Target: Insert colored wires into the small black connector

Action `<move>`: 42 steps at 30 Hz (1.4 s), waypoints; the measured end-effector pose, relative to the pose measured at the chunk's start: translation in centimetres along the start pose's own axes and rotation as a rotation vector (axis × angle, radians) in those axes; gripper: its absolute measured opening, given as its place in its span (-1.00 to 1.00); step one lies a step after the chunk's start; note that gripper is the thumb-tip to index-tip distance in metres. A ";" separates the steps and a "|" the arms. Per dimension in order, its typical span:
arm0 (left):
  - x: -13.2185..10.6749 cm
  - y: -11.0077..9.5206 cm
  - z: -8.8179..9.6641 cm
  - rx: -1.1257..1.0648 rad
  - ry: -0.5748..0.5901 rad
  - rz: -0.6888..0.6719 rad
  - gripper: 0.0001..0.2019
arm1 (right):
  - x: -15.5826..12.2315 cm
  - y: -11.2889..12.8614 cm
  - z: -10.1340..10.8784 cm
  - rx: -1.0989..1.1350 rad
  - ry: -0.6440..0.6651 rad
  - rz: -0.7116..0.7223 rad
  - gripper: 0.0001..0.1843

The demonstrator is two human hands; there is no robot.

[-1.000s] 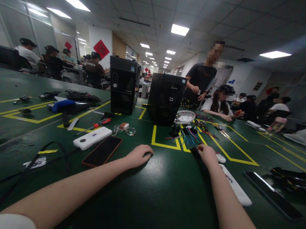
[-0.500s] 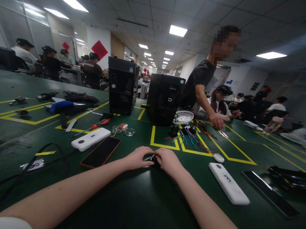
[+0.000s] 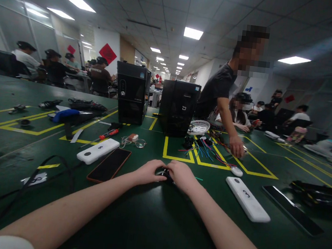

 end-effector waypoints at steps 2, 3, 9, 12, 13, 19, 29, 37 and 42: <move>0.0 0.0 -0.1 0.001 0.002 0.001 -0.62 | 0.0 0.0 0.0 0.003 0.008 -0.004 -0.72; 0.0 0.1 -0.1 0.004 0.002 0.003 -0.62 | 0.0 0.0 0.0 0.004 0.012 -0.010 -0.72; -0.1 0.2 -0.3 0.003 -0.018 0.001 -0.64 | -0.4 0.3 0.3 0.069 0.013 0.012 -0.71; 0.0 0.2 -0.3 -0.003 -0.041 0.026 -0.70 | -0.8 0.5 0.5 0.081 -0.019 0.044 -0.66; 0.1 0.2 -0.4 -0.001 -0.053 0.043 -0.71 | -0.9 0.6 0.5 0.076 -0.033 0.054 -0.65; 0.4 0.7 -0.4 -0.010 -0.114 0.117 -0.75 | -1.3 1.3 -0.9 0.088 -0.174 0.099 -0.55; 0.1 1.3 0.0 -0.015 -0.143 0.076 -0.77 | -0.8 1.2 -1.4 0.135 -0.385 0.081 -0.81; 0.3 1.1 -0.4 -0.007 -0.132 0.088 -0.76 | -0.9 0.5 -2.0 0.181 -0.416 0.028 -0.87; 0.4 1.1 -0.3 -0.017 -0.121 0.098 -0.75 | -0.8 0.6 -2.1 0.198 -0.401 0.005 -0.88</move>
Point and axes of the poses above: each hand's wrist, its own x-axis towards the middle knuckle, its own z-axis out of the back of the hand, y = z × x, the point moved 4 cm from there along x, towards the middle knuckle, and after that the axes turned 7 degrees about -y, right-handed, at the moved point
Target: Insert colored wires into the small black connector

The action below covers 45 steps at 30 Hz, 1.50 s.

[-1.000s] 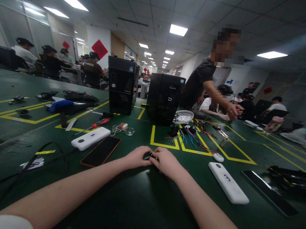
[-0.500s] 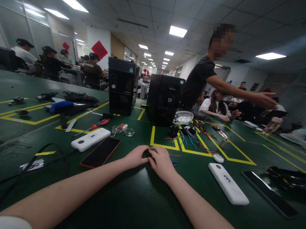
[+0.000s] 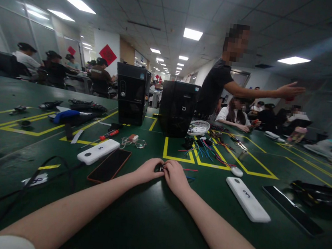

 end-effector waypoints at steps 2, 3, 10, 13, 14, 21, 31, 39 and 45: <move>0.0 0.0 0.0 0.003 0.000 0.007 -0.75 | 0.0 0.1 0.0 -0.013 0.017 -0.012 -0.88; 0.0 0.0 0.1 0.004 -0.001 0.008 -0.75 | 0.0 0.2 0.0 -0.020 0.027 -0.017 -0.88; 0.0 0.0 0.1 0.006 0.000 0.004 -0.75 | 0.0 0.2 0.1 -0.043 0.061 -0.021 -0.89; 0.0 -0.2 0.2 0.004 0.003 -0.005 -0.75 | 0.0 0.2 0.1 -0.045 0.063 -0.023 -0.89; 0.0 -0.2 0.2 0.004 0.006 -0.005 -0.75 | 0.0 0.2 0.1 -0.048 0.066 -0.023 -0.89; -0.1 0.1 0.1 0.013 0.006 0.003 -0.74 | 0.1 0.0 -0.2 -0.068 0.070 -0.059 -0.88; 0.0 0.3 0.0 0.026 0.009 -0.020 -0.72 | 0.3 -0.7 -0.1 -0.092 0.079 -0.103 -0.89; 0.1 0.2 0.1 0.022 -0.010 0.013 -0.75 | 0.3 -0.3 0.4 -0.043 -0.013 -0.015 -0.87; 0.3 0.8 0.3 0.064 -0.071 0.082 -0.76 | 0.3 0.2 0.7 -0.082 0.029 0.044 -0.91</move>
Point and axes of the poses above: each hand's wrist, its own x-axis towards the middle knuckle, its own z-axis out of the back of the hand, y = z × x, the point moved 4 cm from there along x, towards the middle knuckle, and after that the axes turned 7 degrees about -y, right-handed, at the moved point
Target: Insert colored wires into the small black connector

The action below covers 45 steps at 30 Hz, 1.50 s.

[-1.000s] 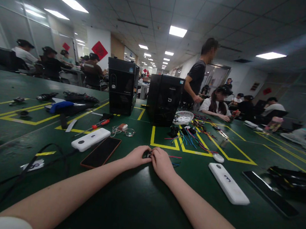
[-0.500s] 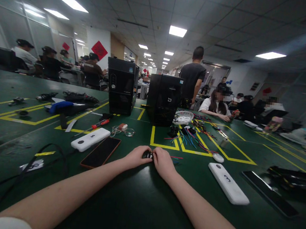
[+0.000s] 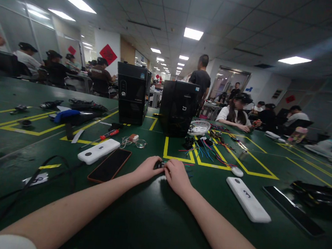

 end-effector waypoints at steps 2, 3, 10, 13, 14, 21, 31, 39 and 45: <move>0.0 0.3 0.0 0.010 -0.012 0.023 -0.75 | -0.1 0.3 -0.2 0.016 0.073 0.049 -0.91; 0.0 0.4 0.0 0.013 -0.017 0.035 -0.75 | -0.2 0.4 -0.4 0.034 0.114 0.076 -0.91; 0.1 0.9 -0.1 0.014 -0.042 0.030 -0.73 | -0.6 0.6 -0.9 0.076 0.244 0.100 -0.93; 0.1 0.9 -0.1 0.010 -0.031 0.042 -0.73 | -0.5 0.4 -0.7 0.081 0.203 0.083 -0.94; 0.0 0.9 -0.1 0.006 -0.024 0.038 -0.74 | -0.4 0.2 -0.6 0.075 0.171 0.059 -0.93; -0.4 0.2 0.0 -0.009 0.036 -0.037 -0.74 | 0.2 -1.0 0.0 -0.037 0.022 -0.064 -0.84; -0.6 0.2 0.2 0.005 0.027 -0.058 -0.72 | 0.2 -1.6 -0.1 -0.043 0.050 -0.054 -0.80; -0.7 0.3 0.2 0.012 0.042 -0.058 -0.67 | 0.4 -2.1 -0.5 -0.151 0.109 -0.093 -0.83; -0.6 0.2 0.2 0.022 0.048 -0.053 -0.69 | 0.4 -2.1 -0.6 -0.151 0.118 -0.102 -0.84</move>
Point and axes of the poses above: each hand's wrist, its own x-axis towards the middle knuckle, its own z-axis out of the back of the hand, y = z × x, the point moved 4 cm from there along x, towards the middle knuckle, and after that the axes turned 7 degrees about -y, right-handed, at the moved point
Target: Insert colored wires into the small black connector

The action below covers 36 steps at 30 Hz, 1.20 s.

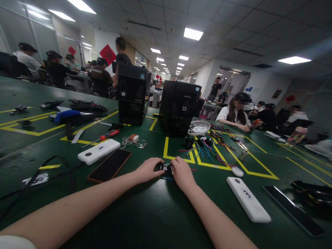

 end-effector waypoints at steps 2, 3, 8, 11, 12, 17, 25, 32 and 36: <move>0.0 -0.1 0.1 0.001 0.004 0.001 -0.69 | 0.0 0.0 0.0 0.011 0.003 -0.013 -0.84; 0.0 -0.1 0.2 0.001 0.006 0.001 -0.69 | 0.0 0.1 0.0 0.013 0.007 -0.020 -0.84; 0.0 -0.3 0.4 -0.001 0.010 -0.009 -0.68 | 0.1 0.3 0.1 0.021 0.035 -0.051 -0.83; 0.0 -0.3 0.4 -0.001 0.013 -0.004 -0.68 | 0.2 0.3 0.2 0.041 0.017 -0.074 -0.82; -0.1 -0.3 0.5 -0.002 0.014 -0.004 -0.68 | 0.2 0.2 0.2 0.047 0.001 -0.090 -0.82; -0.1 -0.4 0.6 -0.011 0.007 -0.011 -0.68 | 0.3 -0.4 0.9 0.066 -0.083 -0.100 -0.84; 0.3 0.5 -0.1 -0.018 -0.065 0.043 -0.70 | -0.2 1.1 1.0 0.152 -0.011 0.131 -0.88; 0.4 0.5 -0.1 -0.003 -0.090 0.056 -0.69 | -1.0 2.0 0.1 0.166 0.143 0.236 -0.90; 0.3 0.3 0.0 -0.004 -0.078 0.050 -0.69 | -0.9 2.0 0.4 0.185 0.103 0.237 -0.89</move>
Point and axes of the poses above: each hand's wrist, its own x-axis towards the middle knuckle, its own z-axis out of the back of the hand, y = z × x, the point moved 4 cm from there along x, towards the middle knuckle, and after that the axes turned 7 degrees about -y, right-handed, at the moved point
